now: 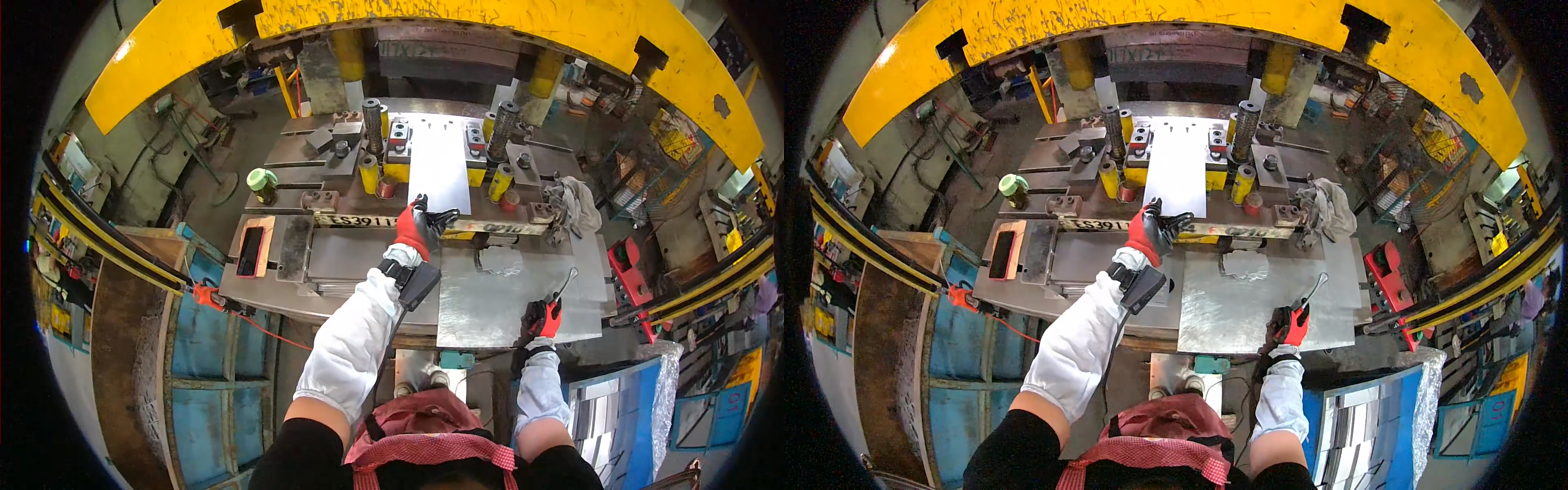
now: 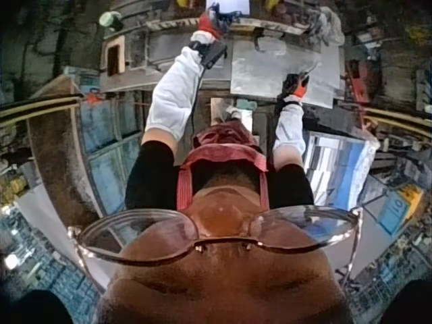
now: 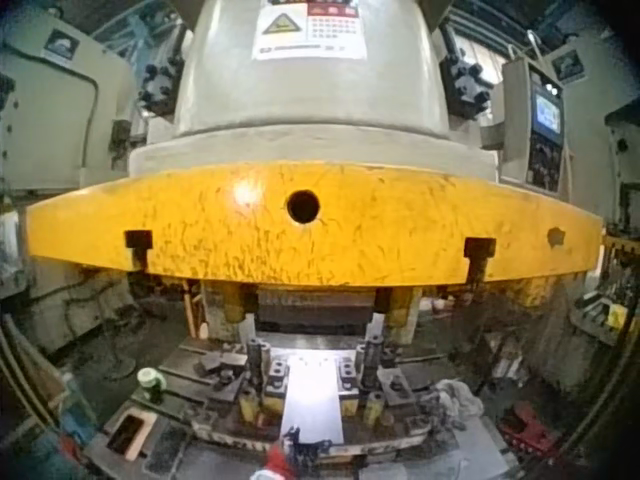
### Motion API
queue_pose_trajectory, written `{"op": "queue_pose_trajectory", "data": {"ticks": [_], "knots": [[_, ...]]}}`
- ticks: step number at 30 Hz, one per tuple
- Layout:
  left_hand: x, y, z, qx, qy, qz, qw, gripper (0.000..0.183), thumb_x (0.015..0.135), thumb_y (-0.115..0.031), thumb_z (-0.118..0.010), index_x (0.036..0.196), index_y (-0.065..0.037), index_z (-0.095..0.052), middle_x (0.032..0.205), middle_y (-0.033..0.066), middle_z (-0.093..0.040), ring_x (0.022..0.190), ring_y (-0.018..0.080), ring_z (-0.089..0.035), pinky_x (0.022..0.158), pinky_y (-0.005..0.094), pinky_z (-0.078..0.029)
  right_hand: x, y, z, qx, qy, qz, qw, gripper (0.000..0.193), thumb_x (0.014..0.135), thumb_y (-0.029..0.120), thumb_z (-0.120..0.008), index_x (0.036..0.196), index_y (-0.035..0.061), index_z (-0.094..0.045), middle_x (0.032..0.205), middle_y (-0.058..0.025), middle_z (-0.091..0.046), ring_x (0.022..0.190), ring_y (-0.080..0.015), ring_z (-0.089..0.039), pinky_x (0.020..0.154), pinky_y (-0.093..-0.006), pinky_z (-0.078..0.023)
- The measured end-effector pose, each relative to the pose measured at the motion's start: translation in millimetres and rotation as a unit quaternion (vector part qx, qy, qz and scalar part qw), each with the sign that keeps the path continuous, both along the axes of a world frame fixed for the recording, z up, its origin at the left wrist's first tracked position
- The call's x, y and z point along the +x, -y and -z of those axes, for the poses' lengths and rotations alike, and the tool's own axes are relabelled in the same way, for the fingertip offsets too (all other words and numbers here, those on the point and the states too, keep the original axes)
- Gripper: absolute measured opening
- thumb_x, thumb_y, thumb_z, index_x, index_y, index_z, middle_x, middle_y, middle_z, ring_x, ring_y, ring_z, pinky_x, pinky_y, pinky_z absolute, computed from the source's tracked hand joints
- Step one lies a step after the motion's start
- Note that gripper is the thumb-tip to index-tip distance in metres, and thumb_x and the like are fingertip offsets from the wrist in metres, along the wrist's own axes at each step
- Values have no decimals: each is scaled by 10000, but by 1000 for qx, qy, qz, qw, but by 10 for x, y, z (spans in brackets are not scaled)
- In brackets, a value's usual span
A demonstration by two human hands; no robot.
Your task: Positioning and loading metal sheets into a mechanical press for stamping and adjusting the die with a wrench.
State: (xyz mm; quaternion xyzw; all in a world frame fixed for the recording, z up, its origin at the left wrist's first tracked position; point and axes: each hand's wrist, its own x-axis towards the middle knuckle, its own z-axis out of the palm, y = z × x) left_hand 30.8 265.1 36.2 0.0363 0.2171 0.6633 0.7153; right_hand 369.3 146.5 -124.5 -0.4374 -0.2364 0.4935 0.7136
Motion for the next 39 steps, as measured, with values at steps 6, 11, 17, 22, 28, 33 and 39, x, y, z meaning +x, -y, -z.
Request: {"op": "queue_pose_trajectory", "data": {"ticks": [6, 11, 17, 22, 28, 33, 39], "knots": [[28, 80, -122, 9, -25, -20, 999, 392, 911, -269, -414, 1147, 44, -403, 1049, 271, -526, 866, 453, -565, 721, 495, -539, -84, 7, -81, -6, 5, 18, 1000, 303, 818, 87, -525, 1098, 132, -419, 524, 6, -368, 380, -122, -376, 330, -257, -300], [45, 17, -108, -1, -4, 4, 1000, 427, 907, -288, -416, 1180, 38, -379, 1080, 272, -514, 888, 458, -558, 735, 494, -534, 89, -20, 121, -14, 77, 30, 997, 257, 838, 112, -515, 1074, 175, -435, 515, 30, -333, 380, -107, -368, 319, -245, -287], [-15, 25, -36, 17, -28, -1, 999, 501, 899, -349, -436, 1209, 33, -343, 1088, 302, -497, 915, 465, -549, 720, 479, -532, 2, -3, 2, -36, 58, 26, 997, 382, 781, 55, -559, 1148, 92, -458, 639, -22, -494, 483, -127, -487, 412, -265, -397], [28, -9, -109, -44, 9, 10, 999, 368, 905, -251, -435, 1142, 28, -393, 1057, 290, -510, 905, 471, -543, 759, 525, -515, 27, -44, 18, -41, 84, 94, 991, 178, 813, 102, -550, 967, 108, -461, 537, 16, -354, 393, -116, -369, 356, -262, -325], [-7, 57, -49, 34, -6, -8, 999, 343, 902, -238, -442, 1121, 23, -409, 1050, 302, -506, 905, 485, -539, 741, 535, -518, -110, 87, -295, -61, -5, 48, 997, 369, 777, 89, -552, 1129, 120, -443, 619, -36, -488, 417, -144, -458, 355, -273, -375], [8, -38, 35, -14, 13, 2, 1000, 405, 875, -231, -465, 1188, 9, -377, 1123, 324, -460, 959, 496, -514, 734, 540, -508, -52, 46, -206, -38, 20, 56, 997, 359, 754, 49, -530, 1099, 100, -441, 589, -27, -468, 412, -136, -442, 354, -259, -355], [-432, -238, 668, 148, -205, 15, 967, 501, 859, -238, -462, 1263, -6, -277, 1202, 337, -393, 997, 507, -488, 794, 548, -481, -89, -86, 64, -43, 37, 30, 998, 332, 744, 25, -523, 1062, 93, -453, 551, -13, -425, 394, -131, -417, 341, -271, -336]]}}
